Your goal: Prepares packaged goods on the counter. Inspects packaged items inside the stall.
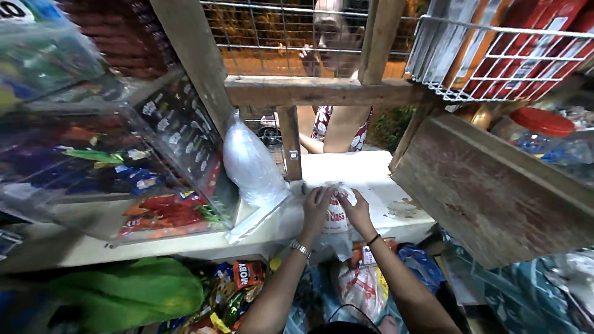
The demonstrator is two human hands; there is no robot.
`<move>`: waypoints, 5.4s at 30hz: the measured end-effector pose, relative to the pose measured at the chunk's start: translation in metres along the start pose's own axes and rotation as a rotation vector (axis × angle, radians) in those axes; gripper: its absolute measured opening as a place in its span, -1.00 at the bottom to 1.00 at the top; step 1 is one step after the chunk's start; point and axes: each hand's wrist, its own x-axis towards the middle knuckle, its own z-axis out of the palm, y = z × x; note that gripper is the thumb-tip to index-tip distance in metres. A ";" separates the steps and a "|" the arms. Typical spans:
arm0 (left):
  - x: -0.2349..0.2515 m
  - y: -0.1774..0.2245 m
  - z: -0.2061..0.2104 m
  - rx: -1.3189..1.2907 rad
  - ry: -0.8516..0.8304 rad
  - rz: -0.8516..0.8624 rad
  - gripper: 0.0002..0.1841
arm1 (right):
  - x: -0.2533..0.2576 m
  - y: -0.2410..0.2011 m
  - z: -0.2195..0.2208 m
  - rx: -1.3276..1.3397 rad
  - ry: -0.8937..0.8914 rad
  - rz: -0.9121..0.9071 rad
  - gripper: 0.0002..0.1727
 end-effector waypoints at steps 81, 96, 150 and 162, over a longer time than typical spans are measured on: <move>-0.003 -0.036 -0.022 0.044 -0.214 0.025 -0.52 | -0.003 0.031 -0.012 0.067 -0.179 -0.052 -0.42; -0.002 -0.039 -0.024 0.025 -0.221 0.046 -0.52 | -0.001 0.033 -0.010 0.056 -0.172 -0.034 -0.41; -0.274 -0.006 -0.008 -0.106 -0.056 -0.304 -0.22 | -0.173 0.056 -0.095 0.087 -0.793 0.351 -0.49; -0.400 0.035 0.051 -0.012 0.298 -0.506 -0.04 | -0.230 0.066 -0.114 0.048 -1.053 0.362 -0.39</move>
